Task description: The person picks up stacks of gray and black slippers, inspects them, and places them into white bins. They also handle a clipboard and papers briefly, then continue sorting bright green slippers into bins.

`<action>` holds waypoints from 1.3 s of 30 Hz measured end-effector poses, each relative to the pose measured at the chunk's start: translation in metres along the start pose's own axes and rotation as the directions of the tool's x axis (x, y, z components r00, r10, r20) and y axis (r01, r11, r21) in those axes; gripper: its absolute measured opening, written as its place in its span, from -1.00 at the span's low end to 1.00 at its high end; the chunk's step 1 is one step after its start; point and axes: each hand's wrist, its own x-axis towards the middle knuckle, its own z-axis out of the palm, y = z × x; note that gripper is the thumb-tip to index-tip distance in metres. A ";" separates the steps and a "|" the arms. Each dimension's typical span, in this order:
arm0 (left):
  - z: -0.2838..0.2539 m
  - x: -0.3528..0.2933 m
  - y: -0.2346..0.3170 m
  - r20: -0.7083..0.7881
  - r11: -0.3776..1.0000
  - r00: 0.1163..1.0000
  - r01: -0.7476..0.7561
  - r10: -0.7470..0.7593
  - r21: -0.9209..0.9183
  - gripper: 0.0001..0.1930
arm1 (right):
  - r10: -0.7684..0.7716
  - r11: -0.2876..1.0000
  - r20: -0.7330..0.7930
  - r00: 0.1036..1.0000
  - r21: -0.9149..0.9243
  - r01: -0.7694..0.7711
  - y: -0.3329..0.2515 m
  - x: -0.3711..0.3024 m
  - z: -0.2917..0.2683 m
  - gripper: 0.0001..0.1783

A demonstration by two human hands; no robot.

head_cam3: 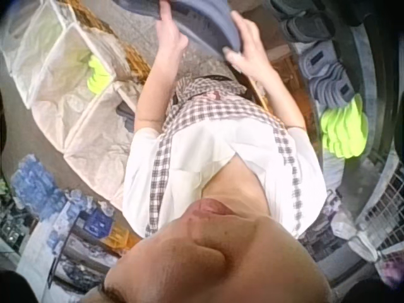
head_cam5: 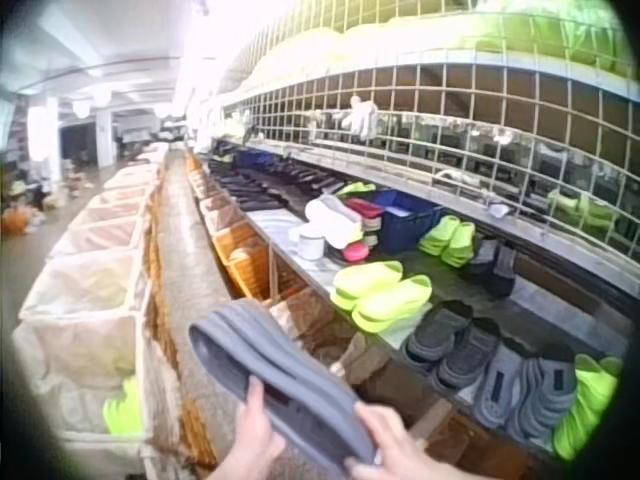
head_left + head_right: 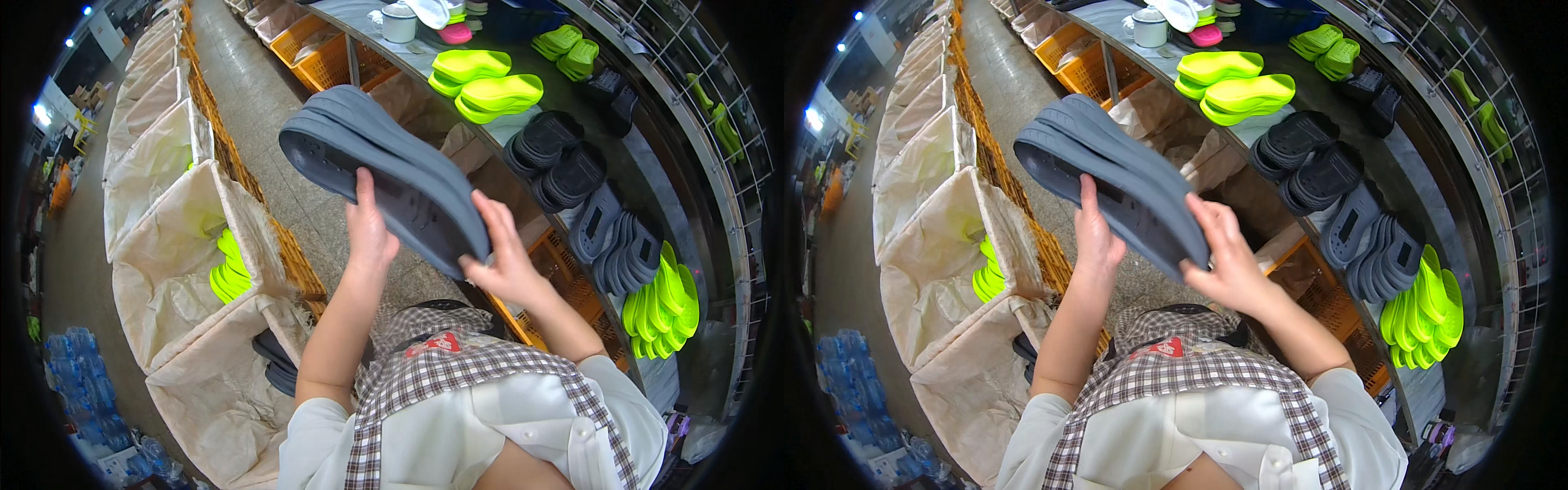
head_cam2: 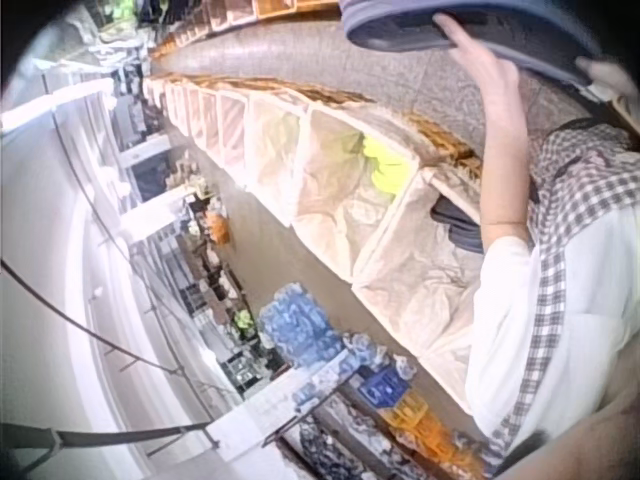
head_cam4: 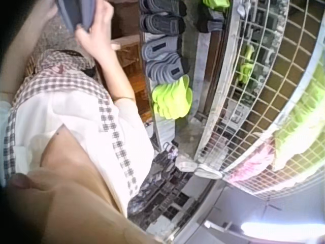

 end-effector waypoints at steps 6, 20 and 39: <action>-0.033 0.007 0.006 0.065 0.992 0.994 0.096 -0.091 -0.081 -0.35 | -0.176 0.952 -0.022 0.984 0.250 0.176 0.004 0.014 0.017 -0.07; -0.045 0.003 -0.033 0.067 0.889 0.924 0.381 -0.377 -0.253 -0.44 | 0.363 0.287 0.236 0.901 0.892 -0.349 -0.002 0.044 0.023 -0.24; -0.047 -0.001 -0.033 0.046 0.976 0.976 0.211 -0.213 0.045 -0.44 | 0.339 0.241 0.312 0.888 0.883 -0.402 0.017 0.030 0.020 -0.21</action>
